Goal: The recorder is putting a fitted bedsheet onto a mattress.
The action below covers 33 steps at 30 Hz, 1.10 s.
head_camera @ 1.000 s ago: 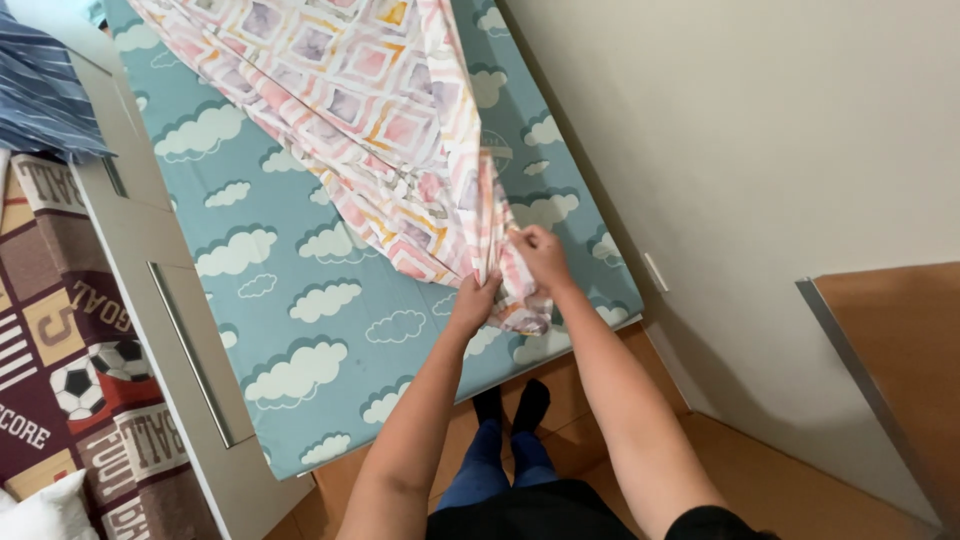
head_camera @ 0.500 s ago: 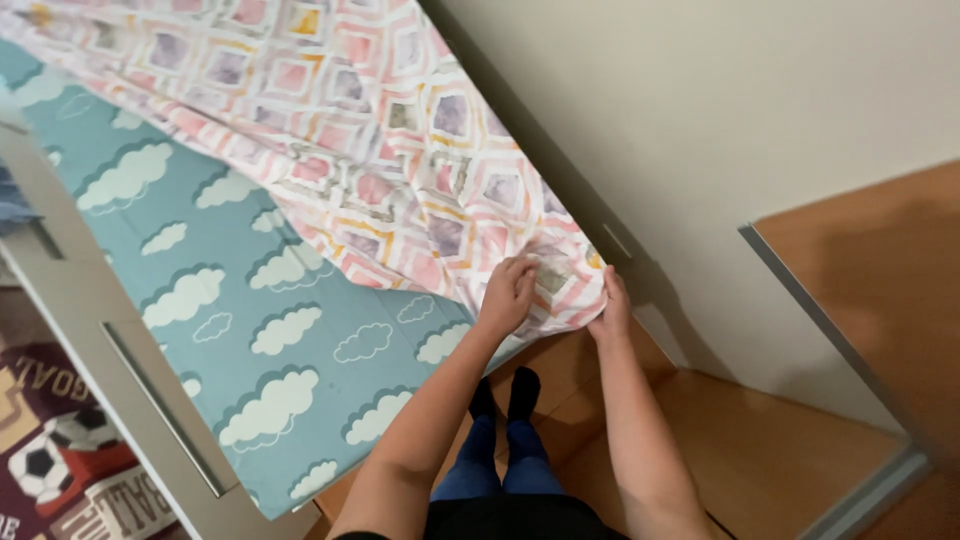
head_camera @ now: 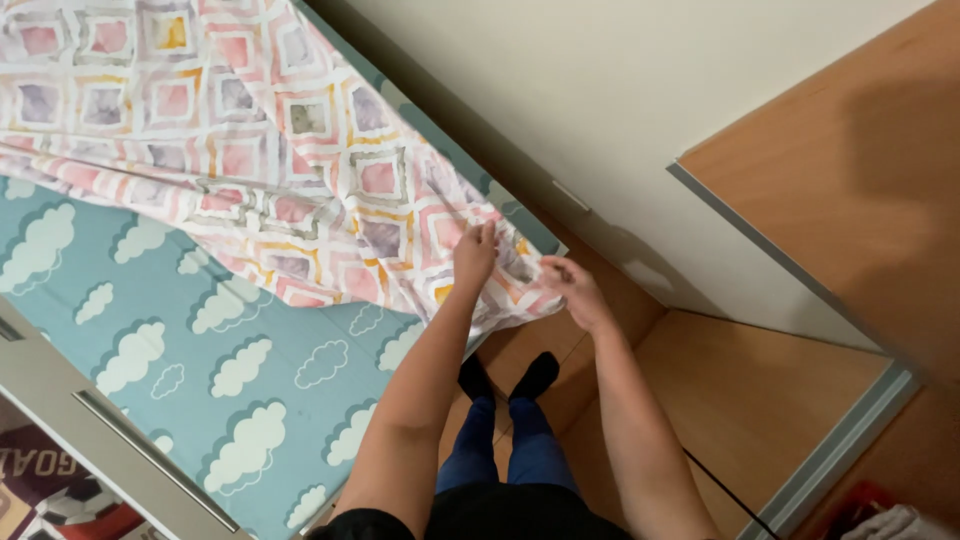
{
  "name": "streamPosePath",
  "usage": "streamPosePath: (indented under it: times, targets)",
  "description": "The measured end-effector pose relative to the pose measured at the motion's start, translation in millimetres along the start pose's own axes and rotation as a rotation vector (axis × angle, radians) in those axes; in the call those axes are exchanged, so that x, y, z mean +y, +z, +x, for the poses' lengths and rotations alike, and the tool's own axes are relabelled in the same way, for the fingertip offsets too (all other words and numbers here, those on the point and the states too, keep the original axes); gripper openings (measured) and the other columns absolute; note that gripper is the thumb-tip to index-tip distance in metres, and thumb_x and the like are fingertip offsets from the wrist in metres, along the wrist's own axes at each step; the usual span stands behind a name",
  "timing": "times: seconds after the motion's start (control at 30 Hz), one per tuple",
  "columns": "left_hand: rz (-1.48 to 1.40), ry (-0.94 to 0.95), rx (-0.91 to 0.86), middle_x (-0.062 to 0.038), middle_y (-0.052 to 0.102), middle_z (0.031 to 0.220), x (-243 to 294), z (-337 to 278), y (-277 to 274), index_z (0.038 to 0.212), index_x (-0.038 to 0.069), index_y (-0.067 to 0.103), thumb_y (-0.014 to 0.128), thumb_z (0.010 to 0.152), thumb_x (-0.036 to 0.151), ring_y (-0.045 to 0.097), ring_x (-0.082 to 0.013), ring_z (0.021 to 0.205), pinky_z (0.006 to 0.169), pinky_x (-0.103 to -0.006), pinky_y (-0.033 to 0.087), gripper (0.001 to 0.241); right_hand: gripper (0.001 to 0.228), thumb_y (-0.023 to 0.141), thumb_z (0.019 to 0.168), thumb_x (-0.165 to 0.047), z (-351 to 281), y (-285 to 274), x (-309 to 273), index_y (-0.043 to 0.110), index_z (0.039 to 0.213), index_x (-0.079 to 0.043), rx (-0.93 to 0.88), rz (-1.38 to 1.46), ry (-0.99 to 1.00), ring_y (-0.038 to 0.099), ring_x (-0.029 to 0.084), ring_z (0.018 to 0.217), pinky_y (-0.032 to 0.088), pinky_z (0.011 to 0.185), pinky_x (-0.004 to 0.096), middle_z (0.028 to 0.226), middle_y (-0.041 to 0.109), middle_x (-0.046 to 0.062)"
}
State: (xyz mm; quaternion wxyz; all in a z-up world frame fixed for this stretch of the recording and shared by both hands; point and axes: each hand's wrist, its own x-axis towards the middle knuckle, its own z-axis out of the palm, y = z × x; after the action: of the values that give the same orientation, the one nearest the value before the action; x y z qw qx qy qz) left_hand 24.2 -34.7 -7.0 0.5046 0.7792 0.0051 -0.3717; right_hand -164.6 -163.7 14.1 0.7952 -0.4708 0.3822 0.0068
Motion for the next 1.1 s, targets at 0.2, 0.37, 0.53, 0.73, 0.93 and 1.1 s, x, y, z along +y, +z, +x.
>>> streamPosePath:
  times: [0.2,0.37,0.53,0.73,0.93,1.1]
  targets:
    - [0.763,0.217,0.052,-0.021,0.066,0.118,-7,44,9,0.156,0.02,0.037,0.057,0.091,0.007,0.066,-0.0372,0.104,0.086,-0.0486,0.053,0.069,0.055,0.081,0.082,-0.017,36,-42,44,0.056,0.13,-0.008,0.023,-0.514,-0.144,0.068,0.024,0.097,0.053,0.079,0.038,0.11,0.069,0.012]
    - [1.056,0.344,-0.144,-0.013,0.06,0.127,4,57,6,0.158,0.038,0.034,0.055,0.092,0.007,0.064,-0.0329,0.112,0.09,-0.0478,0.054,0.076,0.032,0.066,0.096,-0.03,56,-90,46,0.069,0.119,-0.007,0.317,-0.703,-0.057,0.072,0.025,0.086,0.055,0.078,0.04,0.098,0.075,0.014]
    - [1.213,0.477,-0.334,-0.01,0.06,0.124,-51,115,34,0.145,0.044,0.047,0.064,0.092,0.025,0.062,-0.0298,0.116,0.094,-0.0462,0.052,0.059,0.034,0.063,0.097,-0.034,79,-122,75,0.073,0.112,-0.004,0.47,-0.68,-0.118,0.071,0.023,0.086,0.053,0.079,0.037,0.094,0.074,0.017]
    - [1.254,0.701,-0.371,-0.012,0.066,0.117,-86,148,66,0.121,0.018,0.058,0.053,0.102,0.02,0.068,-0.0314,0.109,0.088,-0.0479,0.054,0.02,0.032,0.071,0.095,-0.032,97,-137,122,0.073,0.107,-0.002,0.569,-0.614,-0.195,0.068,0.018,0.079,0.053,0.073,0.034,0.09,0.073,0.013]
    - [0.902,0.695,-0.232,-0.021,0.064,0.115,-52,163,105,0.111,0.004,0.053,0.05,0.093,0.007,0.066,-0.0417,0.104,0.085,-0.052,0.053,0.019,0.024,0.068,0.101,-0.018,105,-145,152,0.064,0.123,-0.01,0.32,-0.139,-0.289,0.056,0.011,0.074,0.046,0.064,0.029,0.086,0.064,0.001]
    - [0.813,0.685,-0.26,-0.024,0.062,0.118,-63,198,151,0.106,0.003,0.053,0.048,0.092,0.001,0.063,-0.0449,0.109,0.089,-0.0543,0.051,0.015,0.027,0.057,0.107,-0.011,128,-170,181,0.068,0.132,-0.007,0.12,-0.582,-0.528,0.062,0.015,0.089,0.052,0.084,0.03,0.095,0.065,0.004]
